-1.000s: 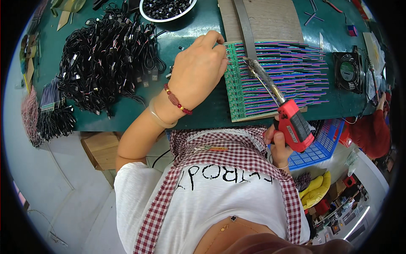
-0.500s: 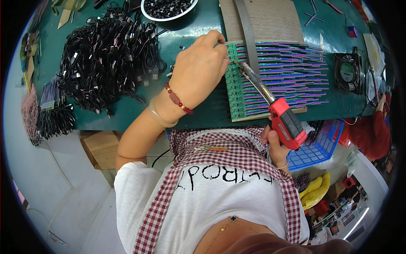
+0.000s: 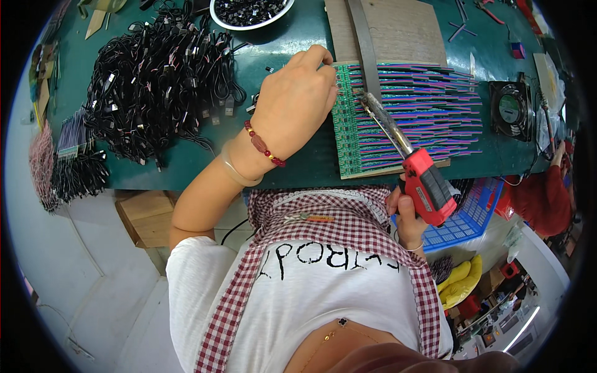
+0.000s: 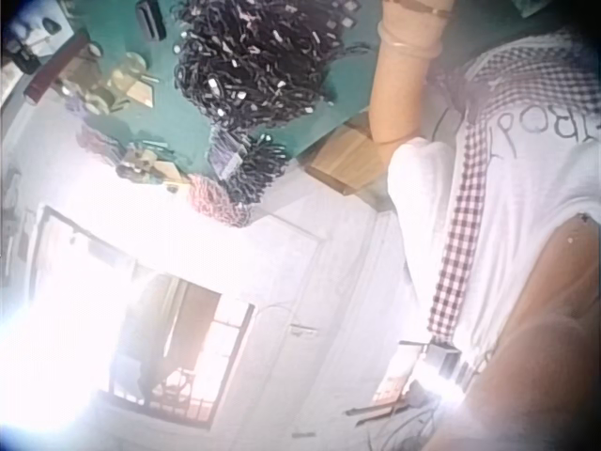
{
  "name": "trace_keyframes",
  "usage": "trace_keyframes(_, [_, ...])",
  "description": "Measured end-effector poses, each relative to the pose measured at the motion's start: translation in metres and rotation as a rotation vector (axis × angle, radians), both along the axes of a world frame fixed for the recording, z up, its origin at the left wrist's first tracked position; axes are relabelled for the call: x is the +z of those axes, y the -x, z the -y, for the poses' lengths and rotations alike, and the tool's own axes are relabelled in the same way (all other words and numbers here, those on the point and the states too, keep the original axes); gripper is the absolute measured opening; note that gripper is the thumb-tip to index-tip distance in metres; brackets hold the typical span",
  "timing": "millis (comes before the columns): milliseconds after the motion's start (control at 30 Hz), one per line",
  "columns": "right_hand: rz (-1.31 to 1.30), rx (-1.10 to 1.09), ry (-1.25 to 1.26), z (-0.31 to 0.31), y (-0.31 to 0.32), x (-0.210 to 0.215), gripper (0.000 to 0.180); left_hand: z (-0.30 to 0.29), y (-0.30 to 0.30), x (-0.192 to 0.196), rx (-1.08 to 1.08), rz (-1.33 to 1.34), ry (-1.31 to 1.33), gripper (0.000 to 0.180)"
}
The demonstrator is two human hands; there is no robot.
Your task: The person applies hot glue to small circuit boards and cables on an assembly line using a hot glue gun.
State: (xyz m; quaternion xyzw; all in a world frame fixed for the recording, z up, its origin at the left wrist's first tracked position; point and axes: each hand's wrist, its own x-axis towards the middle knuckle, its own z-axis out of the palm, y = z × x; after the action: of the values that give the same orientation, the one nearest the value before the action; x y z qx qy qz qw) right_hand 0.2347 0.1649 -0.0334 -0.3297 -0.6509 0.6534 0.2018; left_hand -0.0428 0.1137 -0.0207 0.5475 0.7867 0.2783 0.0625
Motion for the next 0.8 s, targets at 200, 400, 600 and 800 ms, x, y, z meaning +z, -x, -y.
trace_keyframes(200, [0.003,0.007,0.003,0.0002,-0.0007,-0.0002,0.04,0.0,-0.0003,0.001,-0.004,-0.001,0.009,0.01])
trace_keyframes(400, [-0.004,0.021,-0.018,-0.0003,-0.0028,-0.0038,0.04,0.0013,0.0012,0.0037,-0.027,0.01,0.031,0.009])
trace_keyframes(600, [-0.004,0.026,-0.029,0.0017,-0.0056,-0.008,0.037,0.0017,-0.0004,0.0031,-0.029,0.004,0.021,0.008])
trace_keyframes(800, [0.093,0.068,-0.034,0.0015,-0.008,-0.0075,0.04,0.0013,-0.0018,0.0015,-0.014,-0.015,-0.002,0.006])
